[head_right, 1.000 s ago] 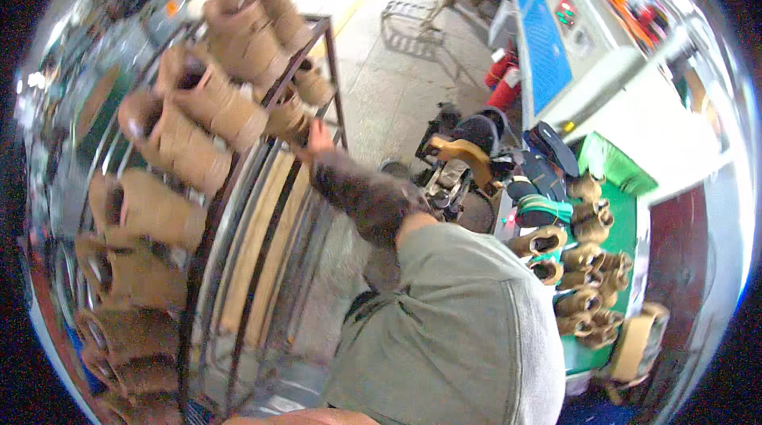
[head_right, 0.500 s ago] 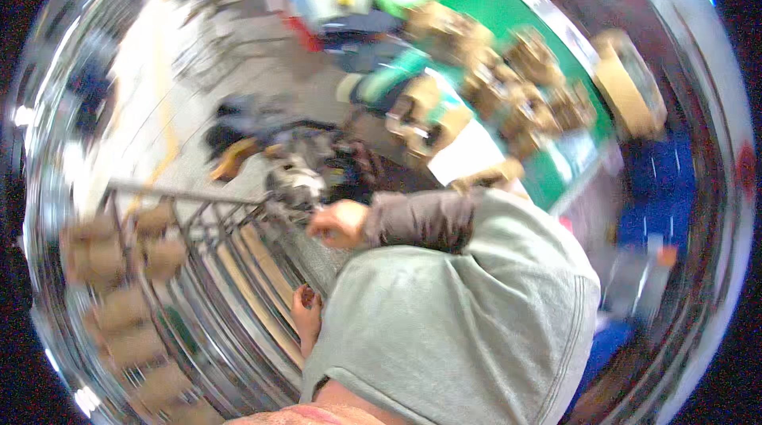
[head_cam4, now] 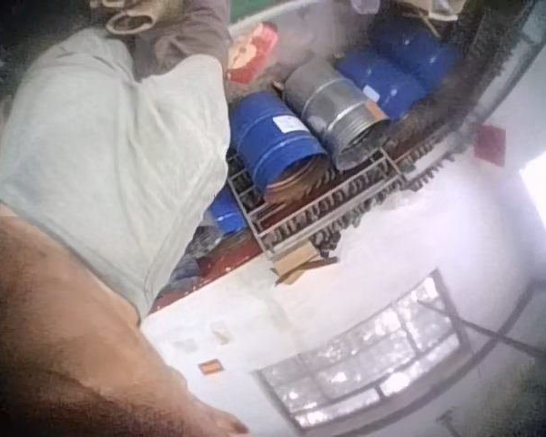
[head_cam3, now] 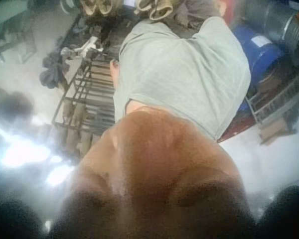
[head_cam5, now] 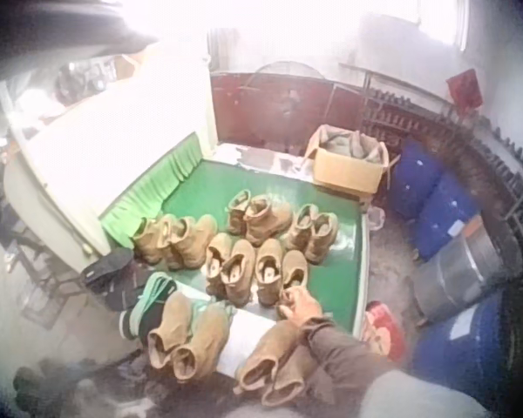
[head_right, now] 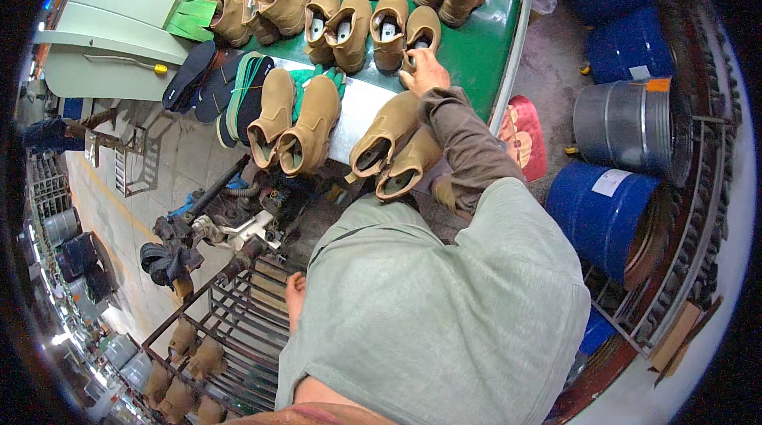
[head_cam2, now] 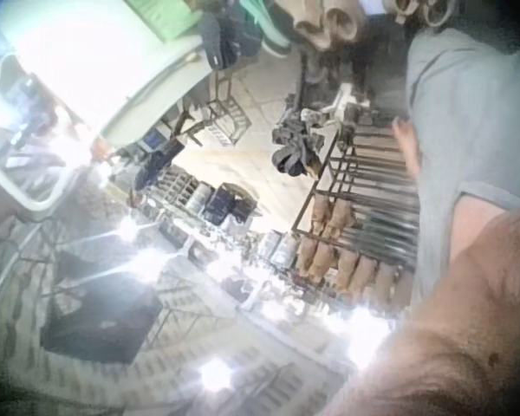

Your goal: The person removes a plastic last from a tan boot using a machine-mounted hook, then places the boot onto a metal storage rack.

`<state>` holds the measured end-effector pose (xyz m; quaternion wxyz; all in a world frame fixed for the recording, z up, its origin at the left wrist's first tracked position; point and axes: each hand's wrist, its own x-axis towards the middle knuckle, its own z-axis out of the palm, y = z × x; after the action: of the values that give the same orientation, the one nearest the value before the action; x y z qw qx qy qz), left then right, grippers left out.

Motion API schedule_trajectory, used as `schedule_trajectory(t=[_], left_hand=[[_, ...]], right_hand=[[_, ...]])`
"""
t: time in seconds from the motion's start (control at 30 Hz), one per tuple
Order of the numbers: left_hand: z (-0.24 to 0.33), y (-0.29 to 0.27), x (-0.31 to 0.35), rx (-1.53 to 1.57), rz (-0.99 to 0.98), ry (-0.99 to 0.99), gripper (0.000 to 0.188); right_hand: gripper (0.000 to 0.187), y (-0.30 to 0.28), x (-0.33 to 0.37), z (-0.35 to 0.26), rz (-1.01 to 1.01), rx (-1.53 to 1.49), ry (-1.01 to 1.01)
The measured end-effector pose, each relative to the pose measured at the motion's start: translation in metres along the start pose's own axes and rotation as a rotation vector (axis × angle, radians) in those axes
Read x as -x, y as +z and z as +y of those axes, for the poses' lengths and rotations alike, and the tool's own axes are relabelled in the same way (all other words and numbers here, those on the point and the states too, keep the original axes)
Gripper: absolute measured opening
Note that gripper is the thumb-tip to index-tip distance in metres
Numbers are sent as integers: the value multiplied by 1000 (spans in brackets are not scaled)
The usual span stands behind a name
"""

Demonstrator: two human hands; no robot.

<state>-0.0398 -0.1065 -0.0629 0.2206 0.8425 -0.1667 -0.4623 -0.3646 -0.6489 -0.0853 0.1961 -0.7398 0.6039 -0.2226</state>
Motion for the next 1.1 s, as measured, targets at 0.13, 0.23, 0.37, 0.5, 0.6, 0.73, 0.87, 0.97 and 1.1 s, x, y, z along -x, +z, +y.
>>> schedule_trajectory(t=[0.13,0.23,0.37,0.5,0.6,0.73,0.87,0.97,1.1], left_hand=[[14,14,13,-1,38,-31,48],[39,10,3,-209,-4,-116,55],[50,-5,-1,-281,-10,18,56],[68,-5,-27,-168,42,321,52],[125,-20,-34,-68,11,512,47],[190,-34,-40,47,33,903,36],[236,-66,-19,124,75,1081,42],[213,-86,-18,246,-32,1085,39],[96,-92,18,507,-261,963,49]], right_hand=[[37,29,-28,32,-238,211,-56],[37,36,-72,36,-165,76,-104],[32,-4,-101,29,123,-256,-58],[28,-75,-95,-38,18,-408,-239],[23,-106,-40,-107,-24,-594,-441],[20,-142,36,-192,-244,-708,-534],[14,-157,79,-269,-498,-753,-657],[17,-140,114,-322,-279,-643,-1081],[29,-97,159,-426,-986,-1108,-648]])
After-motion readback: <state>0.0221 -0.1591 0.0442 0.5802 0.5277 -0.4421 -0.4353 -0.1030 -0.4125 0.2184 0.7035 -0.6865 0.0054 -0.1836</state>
